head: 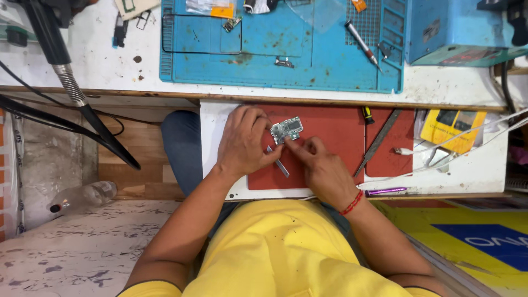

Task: The person uses a hot air gun to heat a small circuit board, then uses a purple pen-like tool to scrape and clean the surface. The person repeatedly heats and scrapes the board while holding it with the other hand.

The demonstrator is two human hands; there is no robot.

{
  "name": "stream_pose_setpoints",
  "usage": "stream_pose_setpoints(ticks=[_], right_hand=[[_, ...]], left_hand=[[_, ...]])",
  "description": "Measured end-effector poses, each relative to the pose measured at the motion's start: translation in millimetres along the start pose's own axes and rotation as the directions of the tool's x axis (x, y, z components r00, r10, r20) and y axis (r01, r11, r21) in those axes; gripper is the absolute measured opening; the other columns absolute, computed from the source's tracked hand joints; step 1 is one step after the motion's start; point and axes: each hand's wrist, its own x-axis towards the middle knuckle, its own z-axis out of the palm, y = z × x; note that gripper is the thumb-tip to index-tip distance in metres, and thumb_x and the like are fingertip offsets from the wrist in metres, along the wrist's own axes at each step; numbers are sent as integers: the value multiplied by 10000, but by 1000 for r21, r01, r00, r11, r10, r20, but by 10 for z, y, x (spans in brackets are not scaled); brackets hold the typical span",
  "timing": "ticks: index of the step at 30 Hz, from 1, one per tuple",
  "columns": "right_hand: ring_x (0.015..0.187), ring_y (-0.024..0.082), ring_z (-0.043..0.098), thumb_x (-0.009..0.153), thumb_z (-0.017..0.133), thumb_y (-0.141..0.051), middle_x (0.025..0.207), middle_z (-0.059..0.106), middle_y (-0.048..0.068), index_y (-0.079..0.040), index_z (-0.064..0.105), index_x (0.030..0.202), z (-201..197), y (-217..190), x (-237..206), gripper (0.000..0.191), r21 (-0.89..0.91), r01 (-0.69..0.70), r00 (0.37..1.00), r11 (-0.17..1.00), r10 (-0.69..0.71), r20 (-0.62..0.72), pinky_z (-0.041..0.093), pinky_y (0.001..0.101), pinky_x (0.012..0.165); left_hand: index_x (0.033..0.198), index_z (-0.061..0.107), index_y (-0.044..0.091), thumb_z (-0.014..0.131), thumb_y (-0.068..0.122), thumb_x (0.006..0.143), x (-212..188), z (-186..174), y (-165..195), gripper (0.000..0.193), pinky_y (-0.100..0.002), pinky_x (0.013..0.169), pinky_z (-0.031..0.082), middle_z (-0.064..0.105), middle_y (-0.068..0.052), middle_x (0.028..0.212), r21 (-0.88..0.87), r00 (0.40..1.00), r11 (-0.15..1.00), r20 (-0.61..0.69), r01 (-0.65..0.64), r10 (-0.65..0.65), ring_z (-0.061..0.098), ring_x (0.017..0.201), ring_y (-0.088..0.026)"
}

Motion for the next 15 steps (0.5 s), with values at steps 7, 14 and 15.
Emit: stream_pose_setpoints(ticks=[7,14,15], right_hand=[[724,373,656,837,541,49,1028,605,147,-145,596,1435,45,57,-38,631,30,43,999,999,-43,2,530,474,595],[745,373,671,868,553,40,1057,621,140,-207,635,1410,-6,89,-10,602,-42,-1,999,999,-2,-51,547,477,644],[731,371,670,864,565,26,1033,624,130,-219,639,1403,-6,73,-10,597,-32,3,1000,999,-3,-5,545,477,630]], left_hand=[[977,651,48,896,309,689,-54,70,-13,460,-474,1010,446,583,-114,1109,-9,999,1000,-19,28,-28,537,1113,-333],[987,673,39,893,294,688,-82,92,-25,451,-472,1015,448,592,-111,1120,-6,999,1000,-33,9,-9,536,1132,-326],[992,677,34,888,286,679,-85,96,-28,453,-474,1022,447,594,-113,1127,3,999,1000,-33,-2,2,533,1135,-328]])
